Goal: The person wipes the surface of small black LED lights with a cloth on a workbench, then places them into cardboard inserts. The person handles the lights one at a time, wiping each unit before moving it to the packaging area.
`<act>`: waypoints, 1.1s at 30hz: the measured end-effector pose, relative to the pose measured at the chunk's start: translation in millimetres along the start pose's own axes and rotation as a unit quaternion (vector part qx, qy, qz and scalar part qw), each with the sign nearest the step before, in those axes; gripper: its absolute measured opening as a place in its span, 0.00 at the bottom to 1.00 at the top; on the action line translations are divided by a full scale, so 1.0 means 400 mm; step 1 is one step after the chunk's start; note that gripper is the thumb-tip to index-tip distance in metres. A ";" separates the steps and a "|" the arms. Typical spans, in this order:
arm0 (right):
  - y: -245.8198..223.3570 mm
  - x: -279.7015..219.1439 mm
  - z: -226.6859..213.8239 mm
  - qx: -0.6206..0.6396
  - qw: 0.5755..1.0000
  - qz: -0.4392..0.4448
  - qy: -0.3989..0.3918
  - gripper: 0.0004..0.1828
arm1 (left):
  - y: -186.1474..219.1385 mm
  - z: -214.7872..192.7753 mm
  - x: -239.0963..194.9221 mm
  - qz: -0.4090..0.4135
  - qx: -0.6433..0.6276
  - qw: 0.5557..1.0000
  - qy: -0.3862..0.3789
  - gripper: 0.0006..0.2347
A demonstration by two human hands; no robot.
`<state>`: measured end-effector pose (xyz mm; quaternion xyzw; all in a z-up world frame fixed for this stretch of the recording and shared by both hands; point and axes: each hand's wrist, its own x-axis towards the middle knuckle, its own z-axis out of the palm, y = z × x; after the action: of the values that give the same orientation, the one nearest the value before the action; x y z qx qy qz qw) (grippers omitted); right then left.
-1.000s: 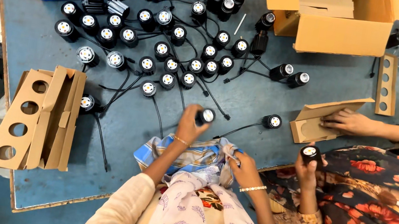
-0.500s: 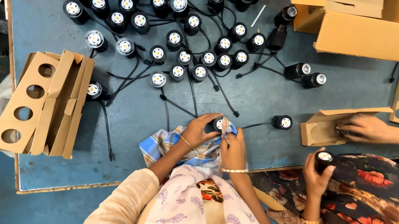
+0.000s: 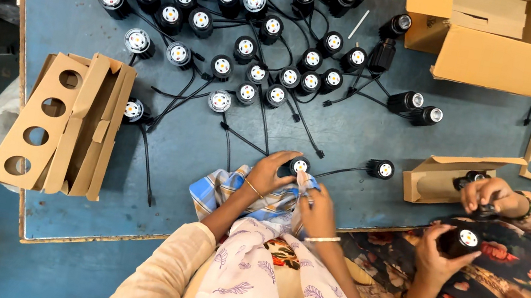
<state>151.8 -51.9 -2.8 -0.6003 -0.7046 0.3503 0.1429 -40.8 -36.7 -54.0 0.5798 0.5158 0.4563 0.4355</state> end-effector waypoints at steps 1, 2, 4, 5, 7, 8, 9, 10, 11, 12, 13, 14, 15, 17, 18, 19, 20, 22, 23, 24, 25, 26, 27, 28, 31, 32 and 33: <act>0.015 0.005 -0.004 0.060 0.998 0.005 -0.006 0.12 | -0.002 0.000 -0.001 -0.001 0.004 1.000 0.002 0.25; 0.029 0.006 -0.005 0.066 0.998 0.007 0.017 0.12 | -0.005 0.000 -0.003 -0.002 0.008 1.000 0.002 0.25; 0.049 0.008 -0.006 0.077 0.995 0.010 0.062 0.12 | -0.009 0.004 -0.006 -0.001 0.014 1.000 0.007 0.25; 0.055 0.009 -0.007 0.082 0.994 0.007 0.067 0.13 | -0.009 0.008 -0.007 0.001 0.015 1.000 0.010 0.25; 0.048 0.015 -0.008 0.091 0.993 -0.002 0.077 0.14 | -0.007 0.010 -0.004 0.004 0.019 1.000 0.017 0.25; 0.038 0.017 -0.005 0.085 0.994 -0.008 0.071 0.13 | -0.006 0.009 -0.004 0.005 0.022 1.000 0.018 0.25; 0.025 0.018 -0.001 0.080 0.995 -0.013 0.065 0.13 | -0.004 0.008 -0.005 0.005 0.025 1.000 0.019 0.25; 0.010 0.019 0.001 0.074 0.995 -0.018 0.061 0.12 | -0.002 0.006 -0.005 0.011 0.025 0.999 0.020 0.25; -0.007 0.019 0.004 0.056 0.996 -0.032 0.059 0.12 | -0.001 0.004 -0.006 0.018 0.026 0.999 0.021 0.25; -0.024 0.019 0.004 0.037 0.997 -0.046 0.057 0.12 | 0.001 0.004 -0.006 0.024 0.026 0.999 0.023 0.25; -0.041 0.019 0.005 0.019 0.997 -0.060 0.055 0.13 | 0.002 0.003 -0.006 0.016 0.025 0.999 0.022 0.25; -0.057 0.017 0.005 -0.031 0.998 -0.031 0.044 0.13 | 0.003 0.004 -0.007 0.007 0.023 0.999 0.022 0.25; -0.071 0.012 0.005 -0.080 0.996 -0.002 0.033 0.14 | 0.004 0.004 -0.007 -0.002 0.022 1.000 0.021 0.25; -0.093 0.004 0.004 -0.135 0.990 0.027 0.022 0.15 | 0.005 0.004 -0.008 0.000 0.022 0.999 0.023 0.25; -0.100 0.003 0.001 -0.143 0.989 0.027 0.022 0.16 | 0.006 0.003 -0.007 0.002 0.022 0.999 0.024 0.25; -0.103 0.004 -0.004 -0.150 0.988 0.026 0.022 0.16 | 0.008 0.003 -0.004 0.006 0.021 0.999 0.024 0.25; -0.104 0.006 -0.008 -0.146 0.989 0.015 0.025 0.16 | 0.008 0.002 -0.004 0.010 0.021 0.999 0.024 0.25; -0.096 0.016 -0.024 -0.138 0.990 -0.006 0.032 0.14 | 0.009 0.001 -0.004 0.013 0.021 0.999 0.026 0.24; -0.089 0.023 -0.034 -0.131 0.991 -0.020 0.024 0.14 | 0.010 0.001 -0.005 0.012 0.022 0.999 0.028 0.24; -0.081 0.033 -0.045 -0.124 0.992 -0.034 0.017 0.14 | 0.011 0.000 -0.005 0.011 0.024 0.999 0.030 0.24; -0.074 0.044 -0.056 -0.116 0.992 -0.047 0.010 0.14 | 0.012 -0.001 -0.004 0.010 0.024 0.999 0.029 0.24; -0.069 0.055 -0.065 -0.125 0.991 -0.053 -0.005 0.14 | 0.013 -0.002 -0.004 0.008 0.025 0.999 0.027 0.24; -0.065 0.066 -0.074 -0.133 0.989 -0.058 -0.021 0.14 | 0.013 -0.002 -0.004 0.007 0.025 0.999 0.025 0.24; -0.062 0.075 -0.084 -0.142 0.987 -0.063 -0.036 0.14 | 0.014 -0.001 -0.003 0.007 0.024 0.999 0.027 0.24; -0.061 0.095 -0.100 -0.138 0.983 -0.105 -0.055 0.13 | 0.012 -0.001 -0.005 0.011 0.021 0.999 0.034 0.24; -0.062 0.098 -0.101 -0.132 0.983 -0.108 -0.060 0.13 | 0.010 -0.002 -0.007 0.015 0.020 0.999 0.035 0.23; -0.062 0.101 -0.101 -0.126 0.984 -0.111 -0.065 0.14 | 0.007 -0.003 -0.008 0.019 0.019 0.999 0.036 0.23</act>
<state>148.9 -1.6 33.5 -0.5072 -0.8134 0.2790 0.0577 -41.5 -40.2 -51.3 0.5806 0.5284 0.4755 0.3969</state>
